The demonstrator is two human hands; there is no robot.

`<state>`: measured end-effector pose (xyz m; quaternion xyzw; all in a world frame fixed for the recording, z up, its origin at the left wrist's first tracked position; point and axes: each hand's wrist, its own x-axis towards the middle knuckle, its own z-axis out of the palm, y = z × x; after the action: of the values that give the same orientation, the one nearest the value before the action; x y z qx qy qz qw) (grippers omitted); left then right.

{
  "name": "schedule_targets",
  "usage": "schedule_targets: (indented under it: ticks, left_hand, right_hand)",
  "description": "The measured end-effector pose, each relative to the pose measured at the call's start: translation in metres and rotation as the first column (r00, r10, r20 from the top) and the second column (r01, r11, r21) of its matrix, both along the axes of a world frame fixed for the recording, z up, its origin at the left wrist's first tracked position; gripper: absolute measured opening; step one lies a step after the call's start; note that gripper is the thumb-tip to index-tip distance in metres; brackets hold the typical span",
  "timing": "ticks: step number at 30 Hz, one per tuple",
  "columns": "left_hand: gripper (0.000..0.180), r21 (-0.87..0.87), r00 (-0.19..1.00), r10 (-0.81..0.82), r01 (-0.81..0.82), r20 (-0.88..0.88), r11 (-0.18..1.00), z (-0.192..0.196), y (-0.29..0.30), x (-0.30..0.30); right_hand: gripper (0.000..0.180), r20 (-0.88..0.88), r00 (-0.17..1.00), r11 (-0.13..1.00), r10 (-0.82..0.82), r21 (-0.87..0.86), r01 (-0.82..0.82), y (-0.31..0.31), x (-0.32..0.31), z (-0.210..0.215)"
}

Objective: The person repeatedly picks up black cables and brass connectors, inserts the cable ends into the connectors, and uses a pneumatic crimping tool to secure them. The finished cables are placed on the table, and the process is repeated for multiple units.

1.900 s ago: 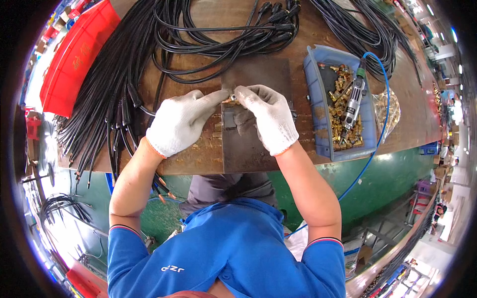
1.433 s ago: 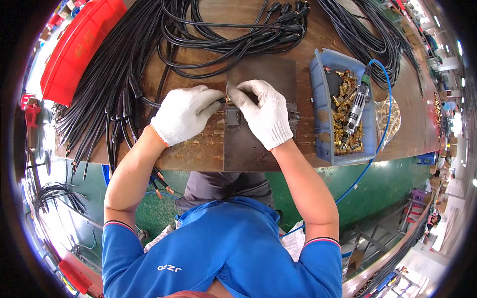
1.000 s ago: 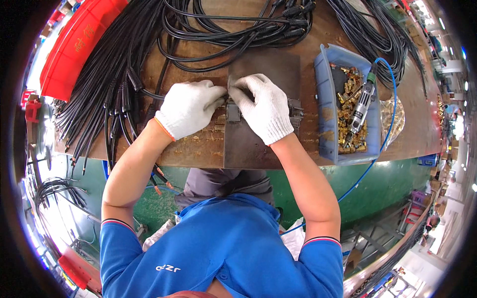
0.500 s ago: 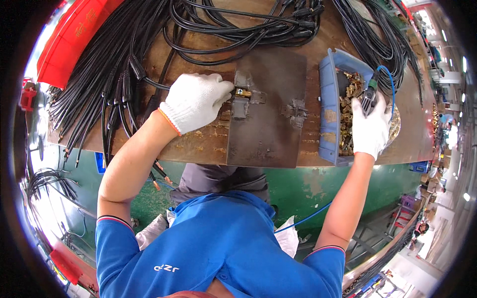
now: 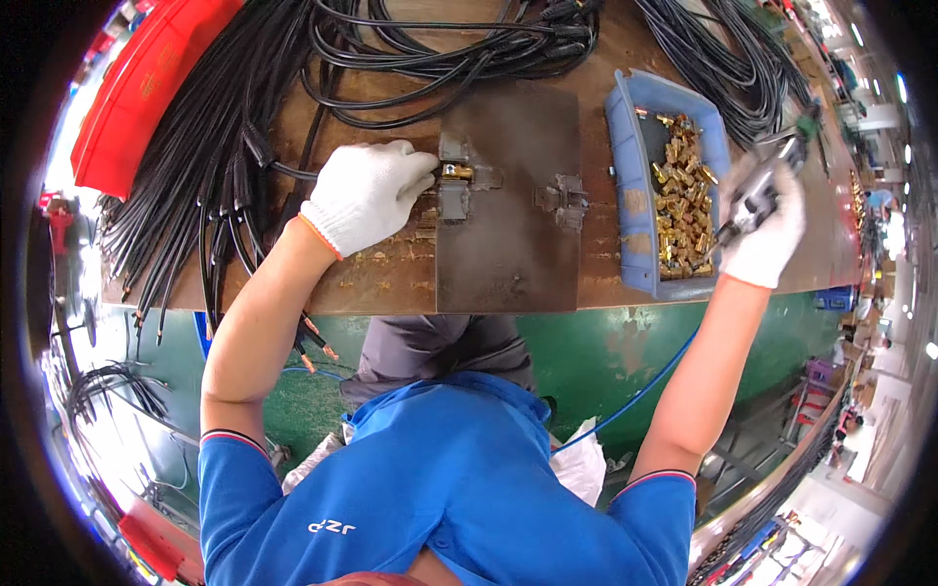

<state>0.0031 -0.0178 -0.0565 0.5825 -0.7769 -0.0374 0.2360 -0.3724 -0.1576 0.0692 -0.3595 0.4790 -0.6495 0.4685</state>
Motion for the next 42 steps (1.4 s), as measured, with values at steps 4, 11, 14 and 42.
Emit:
schedule_targets:
  ticks: [4, 11, 14, 42]
  left_hand:
    - [0.015, 0.025, 0.999, 0.001, -0.002, 0.042, 1.000, 0.006, 0.001, 0.000]
    - [0.016, 0.055, 1.000, 0.002, -0.003, 0.026, 0.998, 0.008, 0.000, -0.002]
    - [0.017, 0.085, 0.999, 0.011, -0.014, 0.036, 0.996, 0.009, 0.000, -0.002]
    - [0.010, 0.051, 1.000, 0.006, -0.006, -0.010, 0.999, 0.008, -0.001, -0.004]
  right_hand:
    - [0.034, 0.249, 0.875, 0.898, 0.415, -0.267, -0.350, -0.017, 0.019, 0.014]
    - [0.018, 0.272, 0.680, 0.725, 0.681, -0.381, -0.573, 0.011, 0.142, -0.027]
    - [0.022, 0.128, 0.651, 0.638, 0.748, -0.408, -0.653, 0.023, 0.171, -0.049]
    - [0.033, -0.242, 0.555, 0.461, 0.796, -0.351, -0.815, 0.028, 0.206, -0.061]
